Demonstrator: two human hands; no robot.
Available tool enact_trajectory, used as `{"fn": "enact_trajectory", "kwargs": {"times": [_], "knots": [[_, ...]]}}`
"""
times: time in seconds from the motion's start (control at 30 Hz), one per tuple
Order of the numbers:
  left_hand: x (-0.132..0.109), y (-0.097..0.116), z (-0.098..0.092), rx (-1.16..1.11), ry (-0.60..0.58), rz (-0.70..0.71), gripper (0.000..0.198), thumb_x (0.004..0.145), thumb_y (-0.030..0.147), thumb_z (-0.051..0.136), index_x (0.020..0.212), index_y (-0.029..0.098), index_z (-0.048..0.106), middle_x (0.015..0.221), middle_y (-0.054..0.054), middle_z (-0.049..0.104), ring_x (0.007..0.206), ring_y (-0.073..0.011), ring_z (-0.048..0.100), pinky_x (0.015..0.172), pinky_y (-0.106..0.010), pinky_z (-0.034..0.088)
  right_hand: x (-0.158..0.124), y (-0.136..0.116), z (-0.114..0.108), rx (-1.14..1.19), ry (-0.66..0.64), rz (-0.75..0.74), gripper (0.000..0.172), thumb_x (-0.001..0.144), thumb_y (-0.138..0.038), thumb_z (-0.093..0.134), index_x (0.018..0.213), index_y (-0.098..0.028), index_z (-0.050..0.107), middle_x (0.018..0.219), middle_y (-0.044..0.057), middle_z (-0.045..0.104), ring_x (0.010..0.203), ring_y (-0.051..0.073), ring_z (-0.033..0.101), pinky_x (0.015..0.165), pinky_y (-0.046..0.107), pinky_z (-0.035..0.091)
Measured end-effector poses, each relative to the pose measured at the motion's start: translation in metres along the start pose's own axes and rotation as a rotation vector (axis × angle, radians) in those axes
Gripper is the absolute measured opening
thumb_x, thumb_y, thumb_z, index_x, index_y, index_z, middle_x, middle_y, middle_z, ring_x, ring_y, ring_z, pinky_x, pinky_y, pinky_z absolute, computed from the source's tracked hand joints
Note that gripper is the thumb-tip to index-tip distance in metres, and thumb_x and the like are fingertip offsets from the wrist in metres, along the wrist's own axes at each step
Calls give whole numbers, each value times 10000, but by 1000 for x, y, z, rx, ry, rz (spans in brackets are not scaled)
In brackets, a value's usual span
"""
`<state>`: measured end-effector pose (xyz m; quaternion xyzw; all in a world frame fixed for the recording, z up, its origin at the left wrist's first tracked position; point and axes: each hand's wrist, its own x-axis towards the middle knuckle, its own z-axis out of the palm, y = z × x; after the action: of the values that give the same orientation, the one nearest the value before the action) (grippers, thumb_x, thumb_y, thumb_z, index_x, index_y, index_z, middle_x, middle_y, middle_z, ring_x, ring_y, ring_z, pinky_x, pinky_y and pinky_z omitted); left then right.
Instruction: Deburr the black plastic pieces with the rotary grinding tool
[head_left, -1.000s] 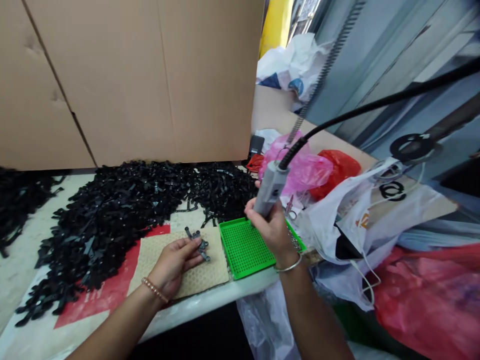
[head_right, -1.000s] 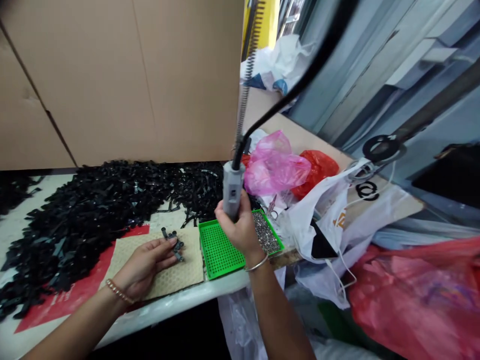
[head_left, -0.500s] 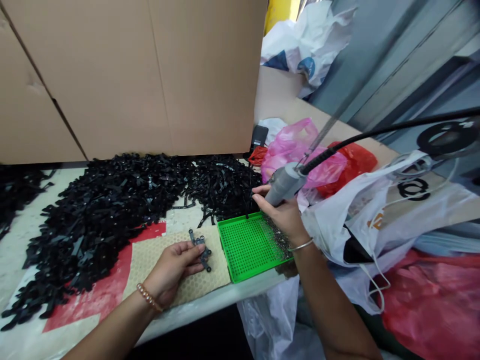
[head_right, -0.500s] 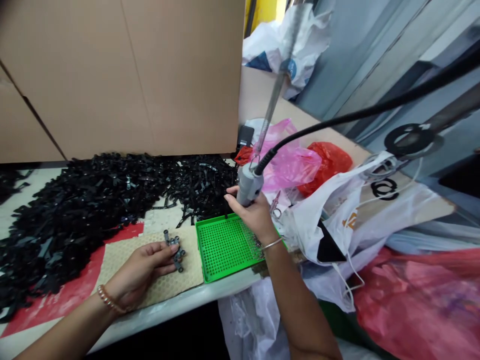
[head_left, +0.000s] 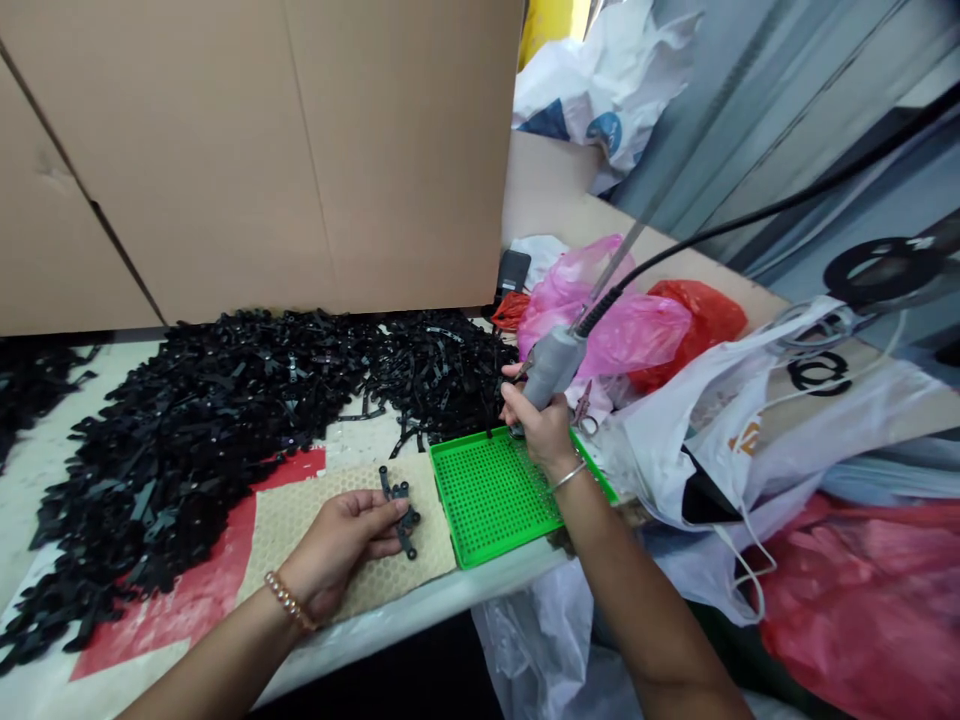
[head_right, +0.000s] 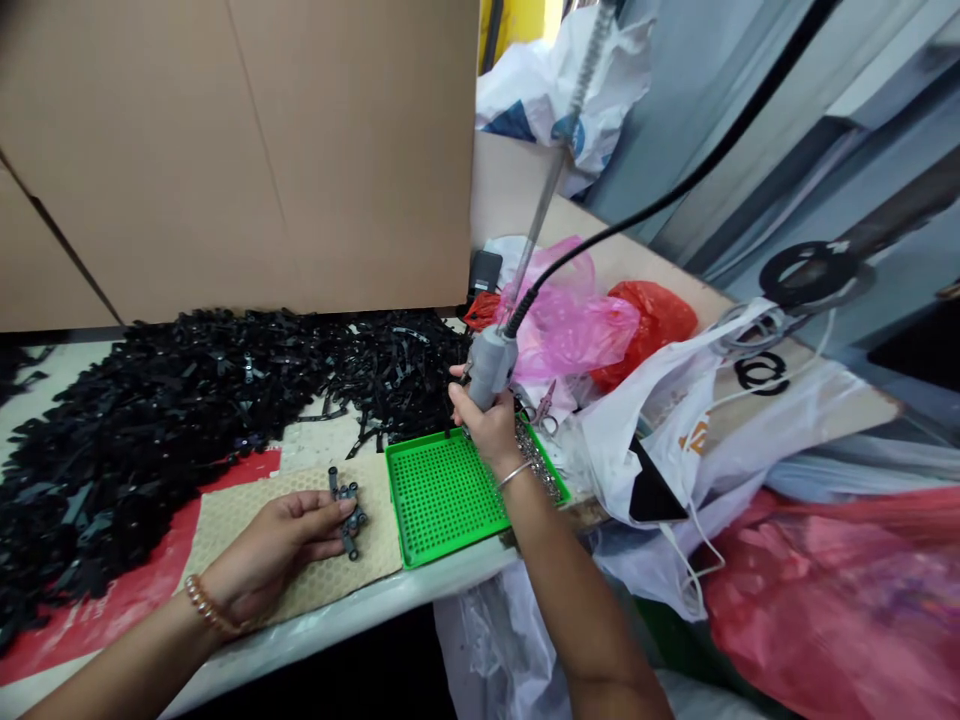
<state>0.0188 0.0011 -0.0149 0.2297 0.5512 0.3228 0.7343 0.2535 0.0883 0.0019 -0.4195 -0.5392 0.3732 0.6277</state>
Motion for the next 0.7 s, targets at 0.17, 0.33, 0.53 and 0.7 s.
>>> {"fn": "enact_trajectory", "kwargs": {"times": [0.17,0.33,0.53,0.7], "knots": [[1,-1,-1,7,-13,12,196,646,205,806,688,99,647,738,-68,682,657,-124,628,623,-198,551,-1,13,0,24,112,13,287,769,-413,697,881,-161,618,457,-76,407,368,96,387,406,230,383],[1,-1,-2,27,-19,5,240,604,238,833,689,102,655,723,-60,679,624,-115,612,582,-188,535,3,14,-4,31,173,12,352,759,-487,702,864,-169,597,460,-79,391,371,99,378,400,235,378],[1,-1,-3,46,-30,13,300,563,290,857,686,101,659,714,-50,667,616,-107,595,590,-194,537,3,19,-8,26,147,24,362,765,-503,699,876,-174,595,458,-81,395,380,104,389,419,237,394],[1,-2,-3,37,-30,17,311,558,296,861,685,99,657,715,-47,661,628,-108,593,599,-193,539,3,23,-7,29,145,43,365,758,-489,704,863,-155,602,452,-81,395,374,102,390,417,236,391]]}}
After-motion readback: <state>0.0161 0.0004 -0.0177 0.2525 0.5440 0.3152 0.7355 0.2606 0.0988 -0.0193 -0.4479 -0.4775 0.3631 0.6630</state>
